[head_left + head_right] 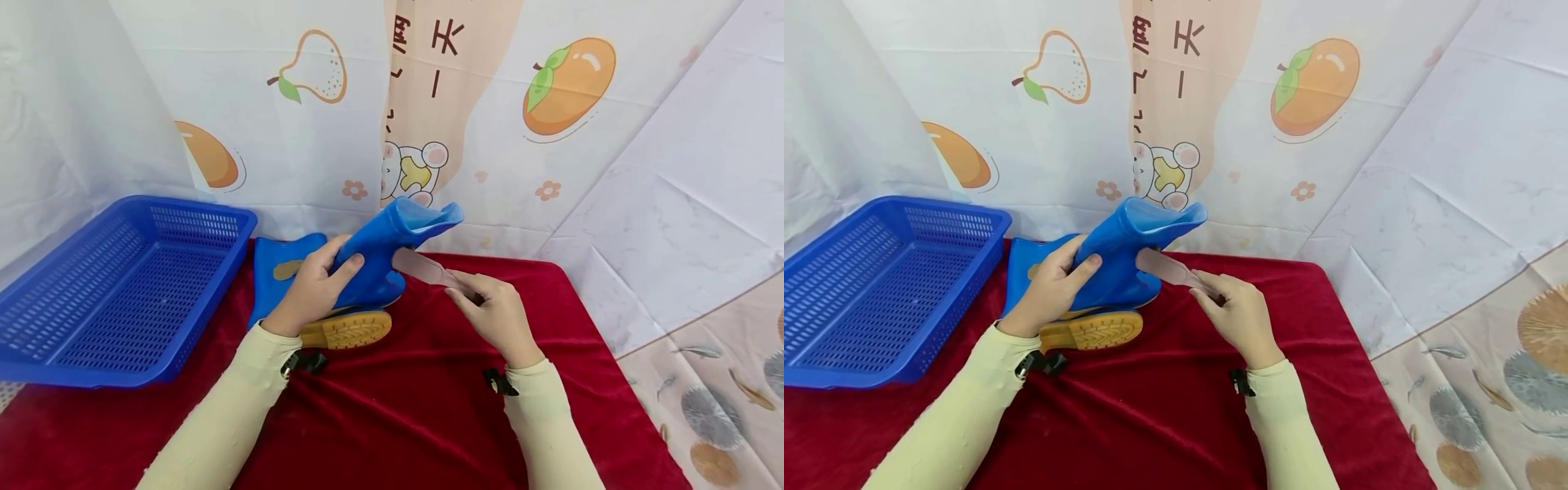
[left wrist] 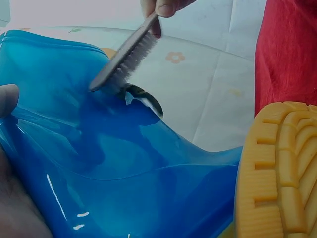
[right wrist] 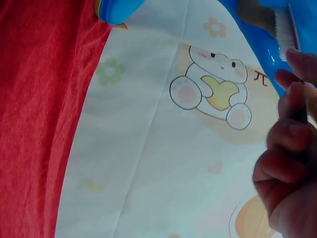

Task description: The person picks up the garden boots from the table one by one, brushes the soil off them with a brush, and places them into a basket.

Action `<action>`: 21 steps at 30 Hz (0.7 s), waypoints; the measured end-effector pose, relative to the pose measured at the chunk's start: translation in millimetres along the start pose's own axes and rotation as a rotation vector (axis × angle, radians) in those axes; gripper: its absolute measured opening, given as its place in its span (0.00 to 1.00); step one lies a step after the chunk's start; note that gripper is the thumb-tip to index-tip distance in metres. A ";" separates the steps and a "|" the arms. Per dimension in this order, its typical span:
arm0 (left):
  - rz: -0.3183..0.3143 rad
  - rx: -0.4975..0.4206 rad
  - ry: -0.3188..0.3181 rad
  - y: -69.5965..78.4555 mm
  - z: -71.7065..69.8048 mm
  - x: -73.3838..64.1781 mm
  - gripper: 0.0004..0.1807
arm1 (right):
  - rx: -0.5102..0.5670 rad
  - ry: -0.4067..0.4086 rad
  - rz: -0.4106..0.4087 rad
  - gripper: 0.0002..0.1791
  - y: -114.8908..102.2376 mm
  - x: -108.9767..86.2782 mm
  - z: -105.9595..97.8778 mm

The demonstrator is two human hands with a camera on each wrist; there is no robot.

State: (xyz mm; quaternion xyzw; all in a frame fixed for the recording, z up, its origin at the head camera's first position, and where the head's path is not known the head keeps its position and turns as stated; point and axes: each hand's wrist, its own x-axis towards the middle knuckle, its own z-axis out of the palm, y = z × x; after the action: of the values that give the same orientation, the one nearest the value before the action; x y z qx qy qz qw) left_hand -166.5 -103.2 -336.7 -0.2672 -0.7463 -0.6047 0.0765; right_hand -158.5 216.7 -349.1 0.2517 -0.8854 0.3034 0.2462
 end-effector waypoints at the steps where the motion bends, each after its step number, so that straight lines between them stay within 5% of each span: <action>1: 0.002 -0.003 -0.004 0.1 0.4 -0.1 0.19 | 0.004 0.003 -0.014 0.20 -1.4 0.2 1.2; 7: 0.014 -0.001 -0.022 -0.9 2.6 0.2 0.18 | -0.030 -0.004 -0.086 0.21 -6.6 1.0 8.1; 17: 0.002 0.008 0.003 -2.9 1.6 1.1 0.18 | -0.096 -0.024 0.042 0.17 1.3 -2.0 4.4; 21: 0.005 0.003 0.012 -3.3 1.1 0.6 0.18 | -0.068 -0.019 0.004 0.19 2.1 -0.9 5.9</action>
State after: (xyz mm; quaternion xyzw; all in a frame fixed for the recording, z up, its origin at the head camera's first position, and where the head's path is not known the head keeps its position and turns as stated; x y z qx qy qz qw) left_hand -168.4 -102.4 -339.6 -0.2654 -0.7461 -0.6050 0.0826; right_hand -160.8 214.5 -354.6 0.2442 -0.8981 0.2713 0.2455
